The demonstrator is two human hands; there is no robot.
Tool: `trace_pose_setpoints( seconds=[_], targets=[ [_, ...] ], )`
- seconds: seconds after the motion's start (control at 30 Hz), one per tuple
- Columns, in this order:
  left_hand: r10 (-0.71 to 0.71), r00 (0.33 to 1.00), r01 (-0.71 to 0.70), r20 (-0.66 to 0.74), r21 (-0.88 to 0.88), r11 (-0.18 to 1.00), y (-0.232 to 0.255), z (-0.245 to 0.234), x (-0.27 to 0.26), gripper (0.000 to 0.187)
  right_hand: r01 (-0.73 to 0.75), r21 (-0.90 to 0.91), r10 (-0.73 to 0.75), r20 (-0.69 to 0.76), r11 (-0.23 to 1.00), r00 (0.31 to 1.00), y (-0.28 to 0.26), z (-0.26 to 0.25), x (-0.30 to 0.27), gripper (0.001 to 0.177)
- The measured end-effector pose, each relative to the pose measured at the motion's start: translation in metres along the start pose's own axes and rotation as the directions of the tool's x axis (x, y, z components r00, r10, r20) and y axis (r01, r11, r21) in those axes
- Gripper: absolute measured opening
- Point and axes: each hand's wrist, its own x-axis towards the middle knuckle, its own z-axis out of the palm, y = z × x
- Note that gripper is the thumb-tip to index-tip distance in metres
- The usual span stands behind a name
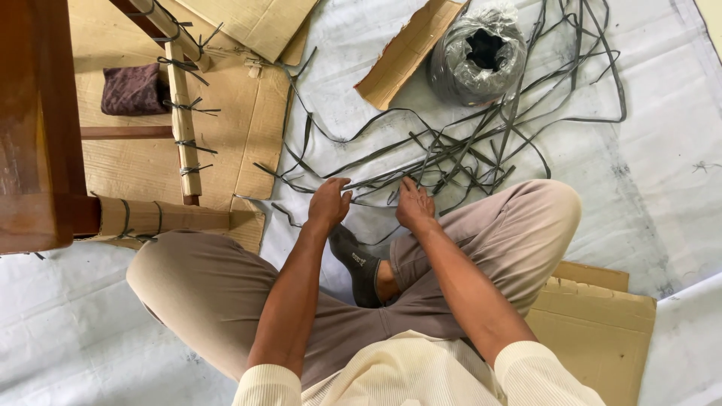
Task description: Wrapping wooden table legs with cardboard and plastic strips.
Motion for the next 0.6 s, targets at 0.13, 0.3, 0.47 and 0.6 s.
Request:
trace_pose_setpoints(
  seconds=[0.13, 0.3, 0.47, 0.6],
  targets=[
    [0.03, 1.0, -0.03, -0.003, -0.018, 0.999, 0.003, -0.002, 0.001, 0.035, 0.092, 0.033, -0.091, -0.037, 0.995, 0.995, -0.016, -0.007, -0.008, 0.065],
    [0.002, 0.999, -0.002, 0.039, -0.022, 1.0, 0.014, -0.009, -0.003, 0.036, 0.203, 0.17, -0.159, -0.242, 0.964, 0.957, -0.022, -0.006, -0.007, 0.047],
    [0.002, 0.999, -0.003, 0.052, 0.014, 1.0, 0.005, -0.001, 0.0, 0.035, -0.013, 0.238, 0.051, -0.154, 0.971, 0.987, -0.002, -0.01, 0.003, 0.039],
    [-0.051, 0.991, 0.044, 0.125, 0.059, 0.997, 0.013, -0.006, -0.003, 0.037, -0.035, 0.25, 0.03, 0.024, 0.968, 0.999, -0.001, -0.008, 0.003, 0.048]
  ],
)
